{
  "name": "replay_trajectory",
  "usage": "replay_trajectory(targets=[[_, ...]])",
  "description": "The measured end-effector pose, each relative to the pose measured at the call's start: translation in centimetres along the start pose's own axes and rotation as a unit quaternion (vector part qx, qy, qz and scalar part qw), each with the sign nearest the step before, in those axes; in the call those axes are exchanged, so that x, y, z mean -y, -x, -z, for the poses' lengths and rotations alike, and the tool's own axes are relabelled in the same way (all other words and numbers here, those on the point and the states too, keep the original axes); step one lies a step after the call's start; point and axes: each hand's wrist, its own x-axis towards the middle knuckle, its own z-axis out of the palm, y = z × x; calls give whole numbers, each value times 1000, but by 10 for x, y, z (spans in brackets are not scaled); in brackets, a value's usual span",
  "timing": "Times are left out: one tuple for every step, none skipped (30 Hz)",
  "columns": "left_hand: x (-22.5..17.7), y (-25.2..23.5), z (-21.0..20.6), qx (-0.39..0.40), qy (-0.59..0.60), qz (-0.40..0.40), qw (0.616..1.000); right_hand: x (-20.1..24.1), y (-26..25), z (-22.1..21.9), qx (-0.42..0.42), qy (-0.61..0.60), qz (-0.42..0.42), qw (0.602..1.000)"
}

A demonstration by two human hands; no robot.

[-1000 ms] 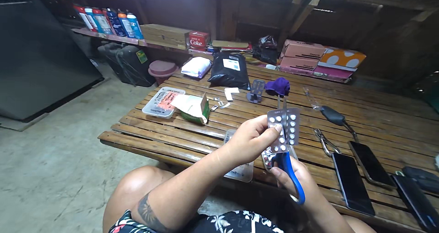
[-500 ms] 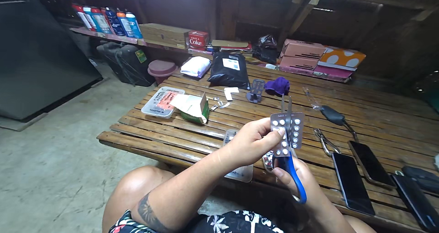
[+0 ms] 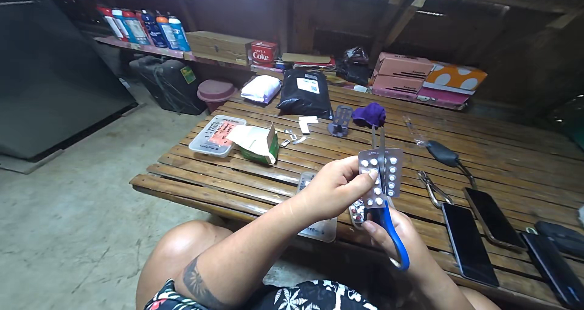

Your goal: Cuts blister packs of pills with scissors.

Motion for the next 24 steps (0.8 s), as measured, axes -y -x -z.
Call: replay_trajectory(targets=[[0,0,0,0,-4,2,1000,0,0,1,2,1,0,1000],[-1,0,1,-1,-9,4,1000,0,0,2,5,3,0,1000],[-2,0,2,-1,-14,6,1000,0,0,3,8,3,-1,1000],[-2,1,2,0,-17,7,1000,0,0,4,10,4,-1,1000],[-3,1,3,0,-18,7,1000,0,0,4,11,4,-2,1000],[-3,1,3,0,-19,7,1000,0,0,4,11,5,-3,1000],[-3,1,3,1,-19,7,1000,0,0,4,11,6,-3,1000],[-2,1,3,1,-18,8,1000,0,0,4,10,6,-3,1000],[-2,1,3,1,-18,8,1000,-1,-1,4,11,7,-3,1000],[-3,1,3,1,-17,9,1000,-1,-1,4,11,6,-4,1000],[-3,0,3,0,-16,10,1000,-1,-1,5,12,5,-4,1000],[-3,0,3,0,-16,11,1000,-1,-1,5,10,6,-5,1000],[-3,0,3,0,-17,13,1000,-1,-1,5,9,9,-6,1000],[-4,0,3,0,-18,13,1000,-1,-1,5,8,11,-5,1000],[-4,0,3,0,-19,14,1000,-1,-1,5,9,10,-6,1000],[-4,0,3,0,-18,14,1000,-1,-1,5,9,8,-7,1000],[-4,0,4,1,-17,14,1000,-1,-1,5,9,7,-5,1000],[-3,0,4,1,-15,14,1000,-1,-1,5,8,8,-3,1000],[-2,0,4,1,-12,14,1000,-1,-1,5,7,9,-3,1000],[-2,1,5,2,-8,16,1000,-1,-1,5,8,8,-3,1000],[-2,1,5,2,-4,19,1000,-1,-1,5,9,6,-4,1000],[-2,1,4,1,-1,22,1000,-2,-1,5,11,-3,-5,1000],[-2,1,4,1,1,23,1000,-2,-1,4,12,-14,-6,1000],[-2,0,4,0,3,23,1000,-2,0,4,13,-22,-7,1000]])
